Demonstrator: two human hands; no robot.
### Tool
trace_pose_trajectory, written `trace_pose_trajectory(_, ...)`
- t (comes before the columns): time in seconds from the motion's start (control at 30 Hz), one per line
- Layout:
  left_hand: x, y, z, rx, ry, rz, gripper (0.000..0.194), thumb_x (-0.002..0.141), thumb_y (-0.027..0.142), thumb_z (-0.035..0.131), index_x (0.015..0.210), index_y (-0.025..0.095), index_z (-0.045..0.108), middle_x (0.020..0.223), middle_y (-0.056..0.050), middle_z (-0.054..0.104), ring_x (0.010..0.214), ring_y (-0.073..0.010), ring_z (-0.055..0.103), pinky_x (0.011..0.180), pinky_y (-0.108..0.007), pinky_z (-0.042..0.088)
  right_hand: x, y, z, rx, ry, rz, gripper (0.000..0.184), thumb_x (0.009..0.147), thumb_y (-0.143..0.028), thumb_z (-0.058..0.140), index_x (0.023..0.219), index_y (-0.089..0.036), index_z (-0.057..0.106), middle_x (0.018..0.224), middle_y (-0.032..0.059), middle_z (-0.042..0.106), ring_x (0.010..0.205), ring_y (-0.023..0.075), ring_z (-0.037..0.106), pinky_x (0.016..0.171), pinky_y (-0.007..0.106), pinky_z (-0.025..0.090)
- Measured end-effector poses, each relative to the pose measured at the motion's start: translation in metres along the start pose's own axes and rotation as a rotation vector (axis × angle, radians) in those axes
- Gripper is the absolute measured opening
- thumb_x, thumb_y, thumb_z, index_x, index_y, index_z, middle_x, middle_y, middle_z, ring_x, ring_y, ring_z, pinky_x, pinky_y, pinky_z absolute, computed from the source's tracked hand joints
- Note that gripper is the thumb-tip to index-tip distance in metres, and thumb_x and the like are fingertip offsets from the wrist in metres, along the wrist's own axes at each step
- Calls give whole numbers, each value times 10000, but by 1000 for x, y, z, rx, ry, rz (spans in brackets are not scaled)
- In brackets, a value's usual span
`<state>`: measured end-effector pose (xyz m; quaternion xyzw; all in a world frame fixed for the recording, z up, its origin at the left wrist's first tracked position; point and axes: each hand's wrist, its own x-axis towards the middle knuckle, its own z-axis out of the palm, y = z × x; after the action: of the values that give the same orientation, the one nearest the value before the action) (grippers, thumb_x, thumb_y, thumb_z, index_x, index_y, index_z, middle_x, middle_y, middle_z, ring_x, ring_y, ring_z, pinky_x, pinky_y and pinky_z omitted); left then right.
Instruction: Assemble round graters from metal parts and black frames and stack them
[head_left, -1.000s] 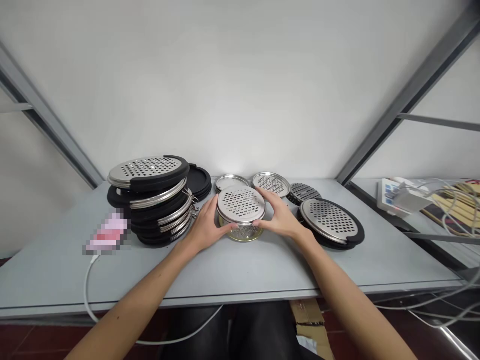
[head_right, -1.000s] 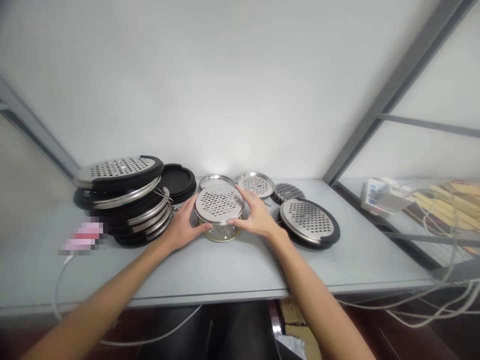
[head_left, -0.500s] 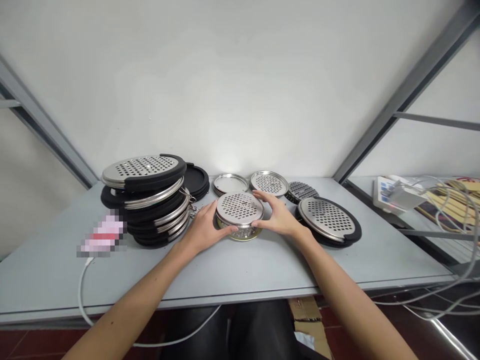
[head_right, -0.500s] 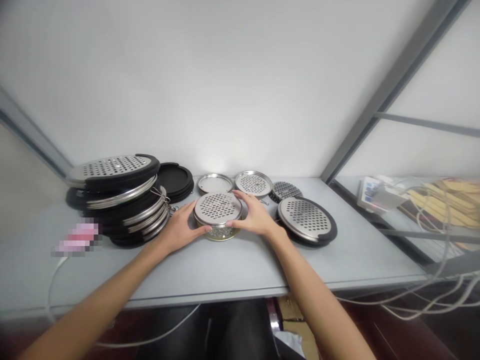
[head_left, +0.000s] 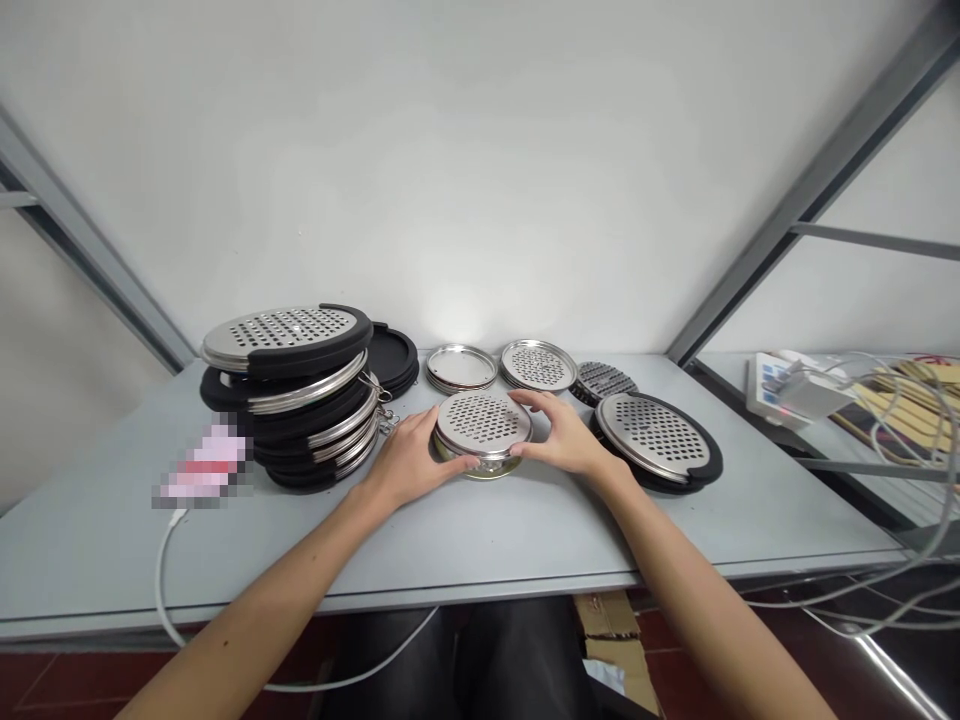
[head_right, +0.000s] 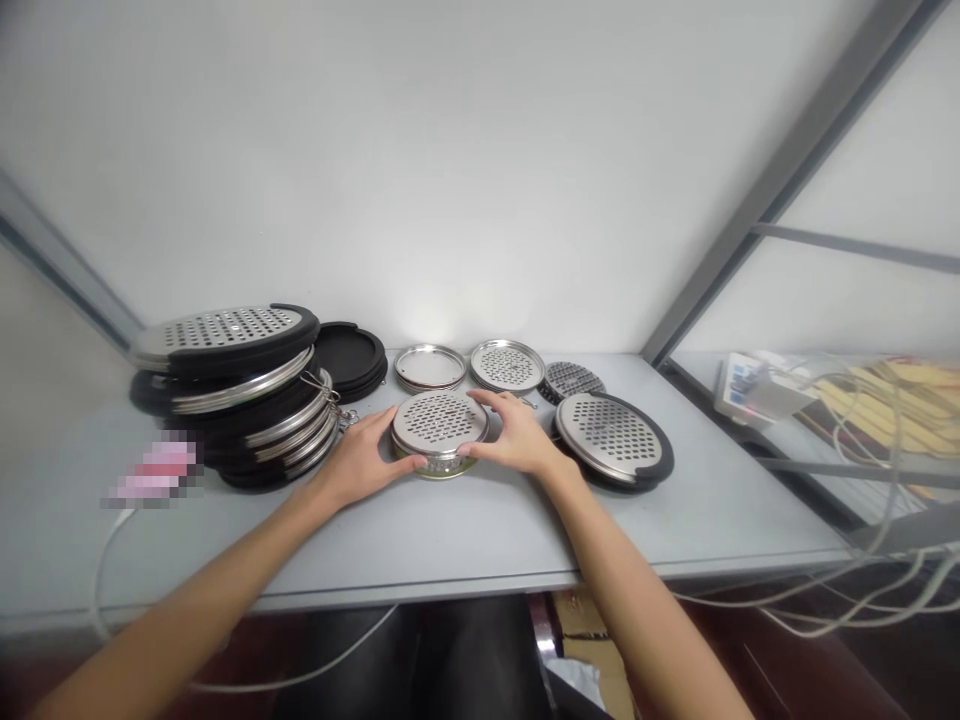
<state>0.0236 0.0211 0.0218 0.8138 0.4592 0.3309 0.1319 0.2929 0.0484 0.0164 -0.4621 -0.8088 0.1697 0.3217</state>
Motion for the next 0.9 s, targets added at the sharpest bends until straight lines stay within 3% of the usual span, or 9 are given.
trace_pose_trajectory(0.17, 1, -1, -1, 10, -41, -18, 639, 711, 556, 729, 1223, 217, 550, 1103, -77, 673, 1032, -291, 621, 896, -407, 493, 0, 2, 3, 16, -31, 1, 833, 622, -555, 783, 1336, -226, 506, 1260, 140, 598, 1154, 324, 570, 990, 524, 439)
trace_pose_trajectory(0.47, 0, -5, 0, 17, -68, -29, 777, 657, 597, 749, 1298, 225, 515, 1169, -88, 655, 1088, -318, 601, 931, -421, 478, 1, 6, 5, -58, -88, -32, 893, 559, -575, 806, 1333, -235, 516, 1222, 131, 614, 1119, 324, 576, 955, 509, 455)
trace_pose_trajectory(0.7, -2, -7, 0, 63, -118, -59, 952, 670, 622, 726, 1435, 223, 323, 1252, -131, 598, 1162, -357, 553, 936, -465, 466, 1, 0, 3, -83, -122, -35, 879, 572, -591, 793, 1321, -219, 523, 1202, 138, 621, 1105, 316, 574, 949, 495, 456)
trace_pose_trajectory(0.9, -3, -8, 1, 67, -141, -18, 914, 684, 601, 724, 1429, 244, 335, 1298, -115, 573, 1190, -355, 531, 977, -467, 438, 2, -1, 3, -96, -126, -60, 882, 552, -590, 806, 1304, -217, 535, 1230, 130, 621, 1133, 320, 561, 969, 491, 450)
